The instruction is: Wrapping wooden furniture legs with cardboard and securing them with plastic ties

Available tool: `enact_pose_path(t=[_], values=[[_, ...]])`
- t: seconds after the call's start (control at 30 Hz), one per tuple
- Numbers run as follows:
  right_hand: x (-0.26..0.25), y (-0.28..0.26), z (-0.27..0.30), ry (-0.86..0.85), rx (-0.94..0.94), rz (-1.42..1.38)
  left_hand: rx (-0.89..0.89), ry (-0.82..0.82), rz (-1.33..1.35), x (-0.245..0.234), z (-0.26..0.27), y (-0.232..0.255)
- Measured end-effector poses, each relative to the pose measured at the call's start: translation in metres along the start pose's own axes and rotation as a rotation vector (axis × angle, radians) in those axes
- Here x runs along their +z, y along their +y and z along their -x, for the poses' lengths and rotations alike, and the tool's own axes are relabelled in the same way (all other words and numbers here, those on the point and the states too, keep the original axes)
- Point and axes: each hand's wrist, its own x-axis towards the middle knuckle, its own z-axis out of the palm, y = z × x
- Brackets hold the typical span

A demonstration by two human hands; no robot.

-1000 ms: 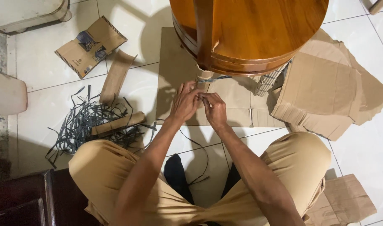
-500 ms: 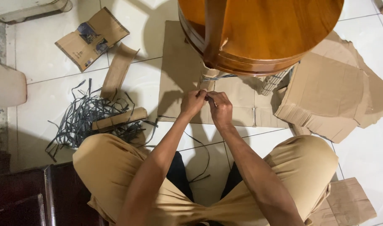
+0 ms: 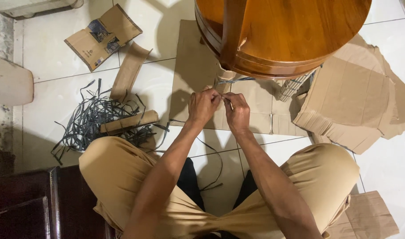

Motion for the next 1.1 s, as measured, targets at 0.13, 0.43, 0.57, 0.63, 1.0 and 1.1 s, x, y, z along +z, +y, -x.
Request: enact_pose_path(t=[0.13,0.43,0.57,0.63,1.0,1.1], values=[[0.001,0.002,0.002,-0.016,0.026,-0.035,-0.097,-0.029,0.054,0.004,0.002,0.004],[0.007,0.015,0.009,0.006,0.038,-0.006,-0.495,-0.237,0.633,0.04,-0.003,-0.022],[0.002,0.005,0.006,0.008,0.044,0.003,-0.599,-0.193,0.947,0.05,0.002,-0.028],[-0.001,-0.003,0.002,0.022,0.044,-0.016,-0.624,-0.174,1.02,0.055,0.002,-0.033],[0.017,0.011,0.021,0.044,0.384,-0.248,-0.545,0.149,1.385,0.089,0.005,-0.048],[0.034,0.008,0.021,0.168,0.573,-0.405,-0.574,0.253,1.348,0.093,0.005,-0.057]])
